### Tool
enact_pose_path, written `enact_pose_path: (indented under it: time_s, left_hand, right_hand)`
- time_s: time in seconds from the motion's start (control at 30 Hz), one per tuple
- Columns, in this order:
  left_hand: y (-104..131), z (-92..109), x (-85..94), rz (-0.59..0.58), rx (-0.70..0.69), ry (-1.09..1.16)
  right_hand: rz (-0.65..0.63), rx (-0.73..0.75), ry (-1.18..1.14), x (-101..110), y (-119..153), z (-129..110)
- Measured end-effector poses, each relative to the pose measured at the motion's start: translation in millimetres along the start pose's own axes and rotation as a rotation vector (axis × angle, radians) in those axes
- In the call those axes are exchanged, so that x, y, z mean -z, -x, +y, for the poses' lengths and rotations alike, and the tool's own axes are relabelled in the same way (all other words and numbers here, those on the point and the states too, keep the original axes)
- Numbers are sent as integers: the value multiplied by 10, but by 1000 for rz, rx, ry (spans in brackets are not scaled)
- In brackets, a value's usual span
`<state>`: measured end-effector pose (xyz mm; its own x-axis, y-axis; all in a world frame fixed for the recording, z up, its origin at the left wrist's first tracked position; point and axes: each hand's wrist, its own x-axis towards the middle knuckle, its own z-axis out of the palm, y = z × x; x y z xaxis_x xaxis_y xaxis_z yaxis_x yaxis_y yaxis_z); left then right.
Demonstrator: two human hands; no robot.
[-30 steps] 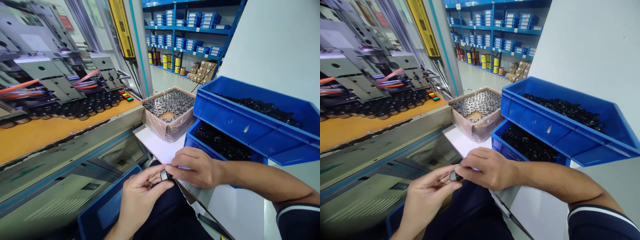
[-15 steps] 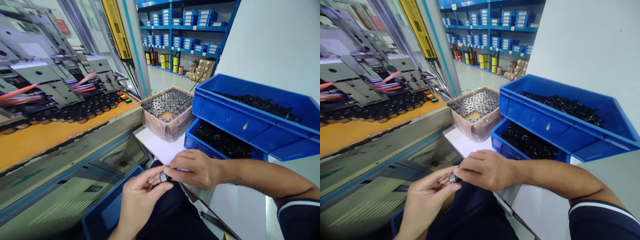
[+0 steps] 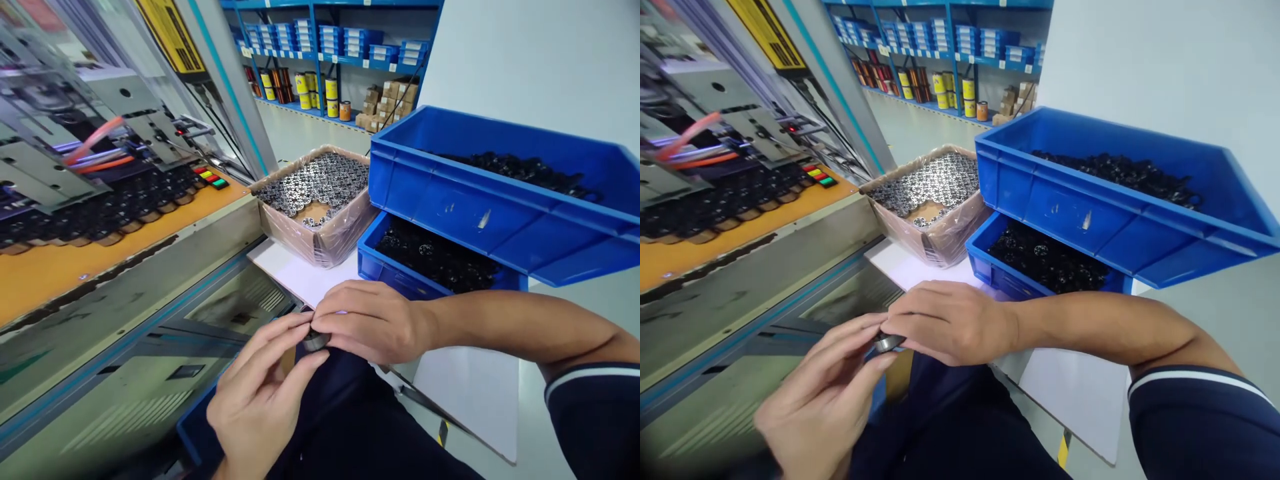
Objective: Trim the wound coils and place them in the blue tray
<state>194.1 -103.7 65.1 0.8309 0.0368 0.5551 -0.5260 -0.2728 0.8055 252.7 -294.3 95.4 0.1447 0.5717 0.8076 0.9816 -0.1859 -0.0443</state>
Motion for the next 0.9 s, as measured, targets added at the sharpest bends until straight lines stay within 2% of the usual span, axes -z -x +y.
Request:
enact_pose_path:
  time_s: [0.07,0.17,0.23,0.37,0.5,0.6,0.67,0.7,0.83,0.9]
  left_hand:
    - [-4,-12,61,-27,-134,-116]
    - [11,-18,73,-12,-134,-157]
    - [8,-22,29,-10,-35,-39]
    - [-39,-68,-89,-10,269,379]
    - [-46,-164,-125,-134,531,765]
    - [-15,-216,-105,-191,639,878]
    - [-6,-231,-82,-194,592,818]
    - [-10,-235,-67,-187,519,743]
    - [-70,-231,12,-143,55,293]
    - [-103,-224,49,-131,-111,109]
  right_hand:
    - [0,-38,-58,-2,4,-9]
    - [-27,-72,-87,-4,5,-31]
    - [-42,-54,-50,-5,1,-43]
    - [-46,40,82,-5,-15,-45]
    - [-18,-97,7,3,-45,-23]
    - [8,-143,-135,3,-59,-6]
    - [19,-119,-150,-5,-58,-2]
    - [22,-110,-137,-10,-55,-2]
    - [-4,-107,-85,-25,-39,-11]
    - [-22,-109,-68,-28,-32,-17]
